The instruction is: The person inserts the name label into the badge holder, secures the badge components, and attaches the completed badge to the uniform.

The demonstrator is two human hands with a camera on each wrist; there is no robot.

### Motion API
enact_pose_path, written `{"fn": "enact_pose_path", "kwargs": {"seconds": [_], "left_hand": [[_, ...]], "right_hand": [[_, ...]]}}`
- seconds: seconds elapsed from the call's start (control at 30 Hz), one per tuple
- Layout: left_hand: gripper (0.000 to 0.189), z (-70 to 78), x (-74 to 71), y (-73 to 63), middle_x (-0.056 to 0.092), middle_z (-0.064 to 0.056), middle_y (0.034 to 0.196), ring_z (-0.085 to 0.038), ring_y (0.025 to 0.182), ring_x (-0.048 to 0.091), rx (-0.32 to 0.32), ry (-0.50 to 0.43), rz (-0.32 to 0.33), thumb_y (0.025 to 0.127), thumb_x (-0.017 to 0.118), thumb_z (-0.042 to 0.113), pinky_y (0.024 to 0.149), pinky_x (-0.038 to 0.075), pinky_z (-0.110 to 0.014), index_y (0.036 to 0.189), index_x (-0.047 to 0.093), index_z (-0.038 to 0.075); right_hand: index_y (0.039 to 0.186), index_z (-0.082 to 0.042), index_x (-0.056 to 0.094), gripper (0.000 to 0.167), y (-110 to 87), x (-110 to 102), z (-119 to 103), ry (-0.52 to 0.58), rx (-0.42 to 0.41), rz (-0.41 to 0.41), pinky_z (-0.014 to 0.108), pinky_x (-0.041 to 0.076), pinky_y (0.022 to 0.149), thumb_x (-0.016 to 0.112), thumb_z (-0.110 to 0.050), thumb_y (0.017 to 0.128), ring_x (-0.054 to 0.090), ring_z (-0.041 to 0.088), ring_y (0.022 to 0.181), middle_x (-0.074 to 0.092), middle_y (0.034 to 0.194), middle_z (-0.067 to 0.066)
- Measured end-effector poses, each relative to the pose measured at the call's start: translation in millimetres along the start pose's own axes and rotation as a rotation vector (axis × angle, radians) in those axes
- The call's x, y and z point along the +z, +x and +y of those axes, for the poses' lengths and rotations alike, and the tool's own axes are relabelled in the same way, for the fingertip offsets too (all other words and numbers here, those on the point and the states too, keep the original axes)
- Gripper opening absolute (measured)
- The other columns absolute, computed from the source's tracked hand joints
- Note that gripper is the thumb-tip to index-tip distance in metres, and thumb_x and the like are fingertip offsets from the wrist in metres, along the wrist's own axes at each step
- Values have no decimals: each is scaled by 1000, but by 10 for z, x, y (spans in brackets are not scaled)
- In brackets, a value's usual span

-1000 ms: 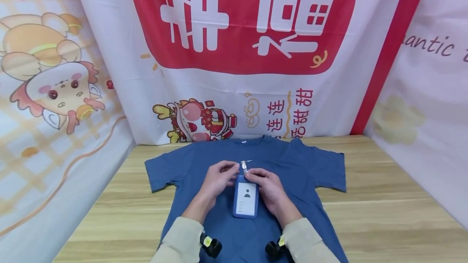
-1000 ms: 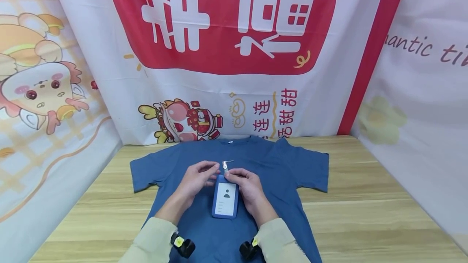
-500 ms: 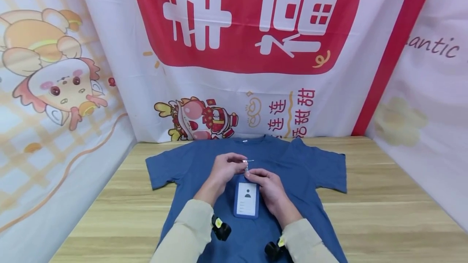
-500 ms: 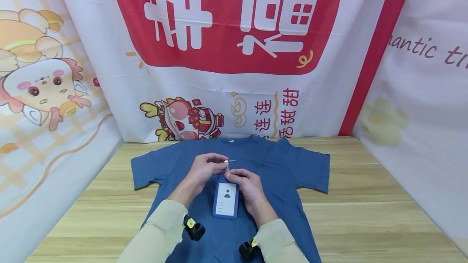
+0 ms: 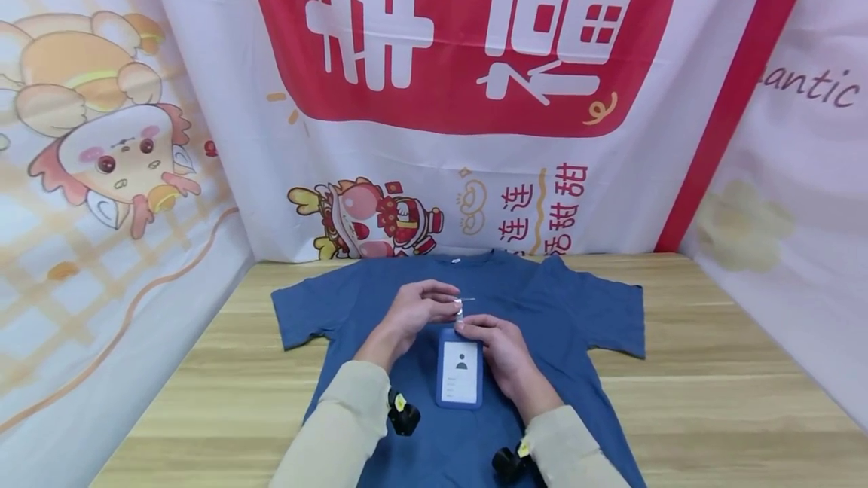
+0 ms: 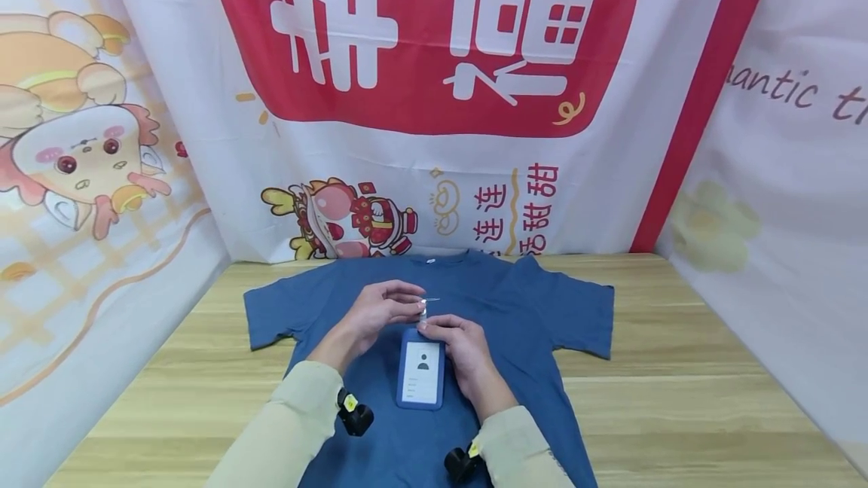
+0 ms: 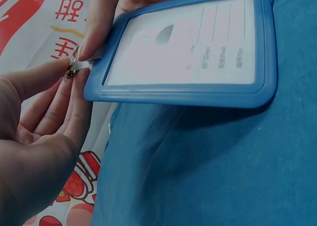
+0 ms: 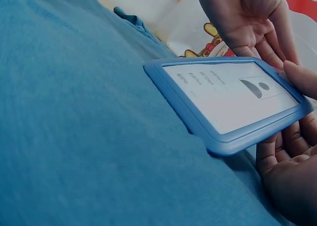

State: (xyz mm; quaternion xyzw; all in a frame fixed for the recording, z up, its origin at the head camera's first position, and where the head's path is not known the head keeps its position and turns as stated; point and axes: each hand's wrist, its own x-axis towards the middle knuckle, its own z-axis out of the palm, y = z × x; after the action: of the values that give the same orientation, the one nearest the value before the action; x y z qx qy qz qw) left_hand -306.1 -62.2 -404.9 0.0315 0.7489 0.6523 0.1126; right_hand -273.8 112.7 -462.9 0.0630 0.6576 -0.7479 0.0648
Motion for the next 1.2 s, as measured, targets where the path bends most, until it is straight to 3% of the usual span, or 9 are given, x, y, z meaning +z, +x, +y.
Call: {"fn": "enact_pose_path", "kwargs": {"seconds": [0.33, 0.6, 0.87, 1.2], "left_hand": [[23, 1, -6, -54, 79, -8, 116, -16, 100, 78, -18, 4, 36, 101, 77, 17, 105, 61, -43, 122, 78, 8], [26, -3, 6, -46, 79, -8, 115, -16, 99, 78, -23, 6, 24, 100, 78, 18, 108, 60, -45, 124, 77, 7], [25, 5, -48, -69, 77, -10, 119, -17, 101, 77, -10, 12, 19, 101, 77, 17, 102, 62, -41, 123, 77, 6], [25, -1, 12, -42, 78, -10, 116, -17, 100, 77, -18, -9, 26, 100, 77, 14, 100, 63, -40, 124, 76, 4]], "right_hand": [[116, -8, 81, 33, -3, 23, -11, -11, 6, -8, 34, 54, 89, 85, -29, 92, 67, 21, 103, 78, 114, 3], [116, -8, 82, 32, -7, 10, -22, -17, 1, -2, 35, 52, 92, 85, -30, 92, 66, 20, 106, 78, 117, 2], [119, -8, 81, 36, 1, 44, -28, -29, -5, -32, 36, 53, 95, 84, -33, 93, 67, 21, 107, 77, 121, 4], [118, -9, 81, 34, 1, -2, -22, -24, 8, -24, 35, 53, 94, 84, -32, 93, 66, 21, 108, 77, 121, 4]]}}
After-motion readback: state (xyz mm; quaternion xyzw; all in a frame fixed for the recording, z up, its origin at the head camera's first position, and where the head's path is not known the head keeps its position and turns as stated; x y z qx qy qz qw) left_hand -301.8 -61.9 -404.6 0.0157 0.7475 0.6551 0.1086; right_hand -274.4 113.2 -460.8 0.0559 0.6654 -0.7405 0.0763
